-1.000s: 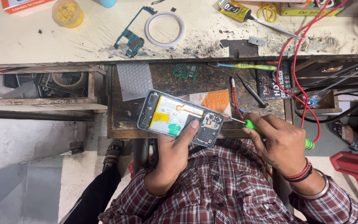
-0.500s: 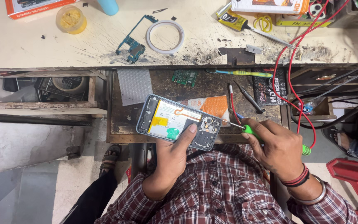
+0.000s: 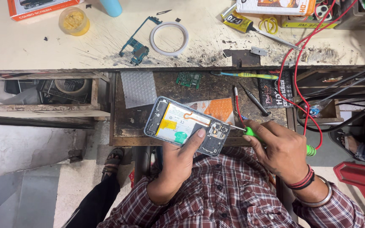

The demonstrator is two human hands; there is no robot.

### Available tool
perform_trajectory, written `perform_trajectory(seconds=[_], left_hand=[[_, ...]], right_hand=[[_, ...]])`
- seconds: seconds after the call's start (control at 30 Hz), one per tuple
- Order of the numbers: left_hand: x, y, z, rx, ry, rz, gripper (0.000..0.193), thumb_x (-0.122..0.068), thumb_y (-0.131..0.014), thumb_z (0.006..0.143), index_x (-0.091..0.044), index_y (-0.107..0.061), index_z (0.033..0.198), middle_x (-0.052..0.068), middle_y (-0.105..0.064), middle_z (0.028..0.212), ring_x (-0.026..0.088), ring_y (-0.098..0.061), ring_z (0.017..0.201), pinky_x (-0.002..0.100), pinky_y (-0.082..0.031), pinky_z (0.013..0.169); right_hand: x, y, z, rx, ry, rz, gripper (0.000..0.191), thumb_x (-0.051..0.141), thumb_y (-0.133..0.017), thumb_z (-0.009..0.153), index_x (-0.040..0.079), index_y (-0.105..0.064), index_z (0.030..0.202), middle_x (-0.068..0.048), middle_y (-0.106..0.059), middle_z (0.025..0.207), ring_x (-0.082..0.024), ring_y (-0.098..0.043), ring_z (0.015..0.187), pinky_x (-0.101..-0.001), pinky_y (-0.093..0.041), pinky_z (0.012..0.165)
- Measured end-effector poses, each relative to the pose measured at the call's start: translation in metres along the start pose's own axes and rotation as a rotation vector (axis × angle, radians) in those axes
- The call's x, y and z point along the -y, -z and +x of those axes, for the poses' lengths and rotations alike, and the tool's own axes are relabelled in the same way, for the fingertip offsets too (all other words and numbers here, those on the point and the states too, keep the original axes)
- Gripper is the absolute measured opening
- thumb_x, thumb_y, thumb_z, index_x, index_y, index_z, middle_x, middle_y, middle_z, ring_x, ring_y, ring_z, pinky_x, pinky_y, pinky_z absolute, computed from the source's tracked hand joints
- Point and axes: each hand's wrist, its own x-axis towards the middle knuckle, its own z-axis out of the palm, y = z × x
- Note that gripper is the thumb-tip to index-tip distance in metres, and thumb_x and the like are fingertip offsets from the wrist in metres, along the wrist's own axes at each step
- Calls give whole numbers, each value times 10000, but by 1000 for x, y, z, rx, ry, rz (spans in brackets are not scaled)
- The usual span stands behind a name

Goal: The person works on a disassembled smartphone at a cluttered workbench. They use a blue plastic pry tool to adjust internal components and a green screwdriver to tighten screws on the phone's frame. The person flips the phone over to access different sides and continues adjusting internal parts.

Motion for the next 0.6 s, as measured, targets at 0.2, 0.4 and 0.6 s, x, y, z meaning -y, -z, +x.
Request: perform_trajectory(seconds=[0.2,0.4,0.6], left_hand=[[-2,-1,-1,12,16,3,221,-59,-673,1012,51,-680,1204,112,-754,1106,154,-732,991,304,-602,875],[-2,0,-2,12,5,4,227,-49,-680,1006,41,-666,1213,99,-741,1111,145,-720,998,294,-594,878],[-1,1,-1,44,6,-2,222,-51,-671,1019,33,-667,1224,107,-741,1118,151,-724,1007,301,-598,876]], right_hand=[[0,1,1,22,-7,-11,317,328,-774,870,166,-778,1142,-39,-678,791,-241,-648,604,-385,-487,532],[-1,0,1,16,1,-16,316,329,-777,866,160,-779,1133,-39,-678,795,-247,-648,613,-387,-487,536],[0,-1,1,24,-2,-24,309,338,-782,863,158,-782,1115,-38,-670,779,-244,-640,600,-388,-482,529]])
